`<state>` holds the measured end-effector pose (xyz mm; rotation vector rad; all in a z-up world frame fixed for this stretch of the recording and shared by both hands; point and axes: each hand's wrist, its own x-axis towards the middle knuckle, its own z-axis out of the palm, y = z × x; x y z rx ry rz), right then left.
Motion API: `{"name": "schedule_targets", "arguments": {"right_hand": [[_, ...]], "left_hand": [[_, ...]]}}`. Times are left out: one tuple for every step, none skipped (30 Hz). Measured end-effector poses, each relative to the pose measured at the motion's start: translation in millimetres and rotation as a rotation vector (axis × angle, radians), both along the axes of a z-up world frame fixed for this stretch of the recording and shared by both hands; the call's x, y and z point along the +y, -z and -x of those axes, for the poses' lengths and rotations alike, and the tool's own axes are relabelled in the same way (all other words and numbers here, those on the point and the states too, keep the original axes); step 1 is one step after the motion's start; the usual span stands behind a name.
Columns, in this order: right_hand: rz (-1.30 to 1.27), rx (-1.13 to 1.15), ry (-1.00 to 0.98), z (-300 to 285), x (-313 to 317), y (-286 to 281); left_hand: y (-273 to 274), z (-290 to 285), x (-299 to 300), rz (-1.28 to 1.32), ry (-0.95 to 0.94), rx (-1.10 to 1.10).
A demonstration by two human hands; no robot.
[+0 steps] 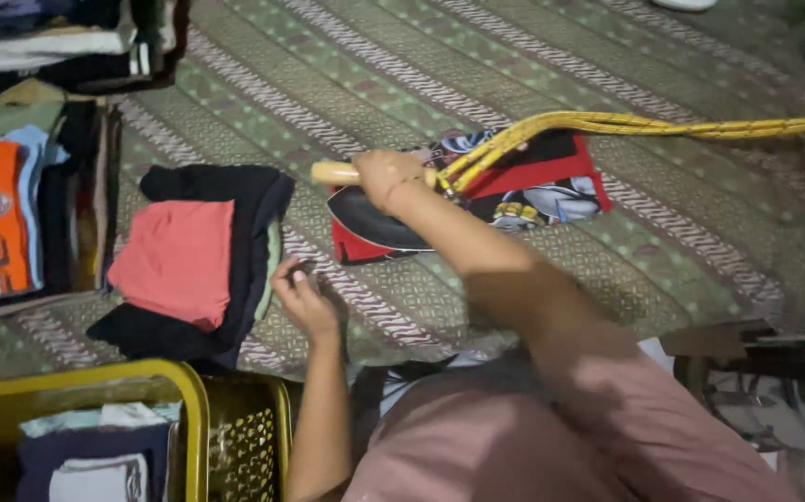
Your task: The person irons a red Batman t-shirt on a patterned bedspread. They smooth the fabric, use a traditional iron to press the shirt, and then fold it neatly before placing it on a stack of other clothes.
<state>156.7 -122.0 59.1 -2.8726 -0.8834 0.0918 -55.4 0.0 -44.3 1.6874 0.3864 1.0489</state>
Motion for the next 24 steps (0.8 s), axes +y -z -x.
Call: {"name": "schedule_targets", "arguments": {"right_hand": [[-0.003,-0.004,0.013,-1.9,0.6,0.0],[0.024,-0.035,-0.005,-0.7,0.4,2.6],[0.051,-0.066,-0.023,0.4,1.1,5.5],[0.053,-0.063,-0.014,-0.3,-8.1,14.7],[0.075,-0.061,-0.085,-0.7,-16.1,23.4],[0.094,-0.069,-0.167,-4.7,-19.6,28.4],[0.095,-0.076,-0.17,1.4,-38.1,17.6],[0.11,-0.054,-0.182,8.8,-54.5,8.3],[0.125,-0.032,-0.194,15.5,-70.6,-0.4],[0.126,-0.031,-0.198,19.8,-87.5,-7.0],[0.137,0.015,-0.153,23.4,-104.3,-12.9],[0.154,0.066,-0.105,29.6,-124.4,-17.0],[0.162,0.073,-0.107,24.4,-148.0,-8.1],[0.115,0.091,-0.064,19.3,-171.9,1.0],[0.068,0.108,-0.02,13.9,-196.6,9.7],[0.071,0.114,-0.015,19.2,-211.1,7.0],[0.114,0.053,0.026,24.6,-226.2,3.7],[0.155,-0.015,0.065,26.6,-240.7,-1.7],[0.157,-0.015,0.068,21.6,-250.5,-0.5],[0.142,-0.029,0.095,19.7,-260.1,3.2],[0.128,-0.044,0.123,17.9,-270.0,6.9],[0.125,-0.042,0.128,20.0,-268.5,3.5],[0.142,-0.05,0.148,22.1,-266.9,0.0],[0.159,-0.057,0.171,25.3,-265.2,-3.0]], "left_hand": [[-4.2,-2.4,-1.3,-0.003,0.013,-0.004],[-6.8,-0.9,-3.9,0.007,0.001,0.022],[-9.1,0.6,-5.6,0.016,-0.011,0.047],[-1.8,0.6,-2.7,0.018,-0.003,0.05],[5.1,0.7,1.3,-0.054,-0.023,0.106],[10.1,-1.9,7.6,-0.128,-0.056,0.153],[5.9,-3.1,4.5,-0.128,-0.059,0.146],[1.9,-2.3,3.3,-0.168,-0.061,0.154],[-1.5,-2.1,2.6,-0.208,-0.063,0.161],[2.3,-5.4,4.8,-0.207,-0.066,0.162],[6.9,-9.3,7.1,-0.231,-0.058,0.148],[13.9,-10.2,5.7,-0.249,-0.048,0.14],[11.3,-10.3,5.3,-0.242,-0.048,0.147],[8.4,-10.7,5.4,-0.32,-0.039,0.14],[5.4,-11.6,4.9,-0.399,-0.03,0.132],[6.4,-11.4,3.4,-0.395,-0.023,0.137],[7.0,-11.2,1.2,-0.459,-0.032,0.122],[6.2,-14.4,-0.7,-0.524,-0.043,0.102],[-3.5,-13.8,-5.3,-0.523,-0.041,0.1],[-12.7,-10.9,-9.0,-0.569,0.017,0.158],[-22.1,-8.2,-12.8,-0.615,0.076,0.216],[-19.0,-10.0,-12.9,-0.618,0.081,0.216],[-16.1,-11.7,-12.9,-0.659,0.104,0.235],[-12.9,-12.7,-12.4,-0.7,0.129,0.254]]}}
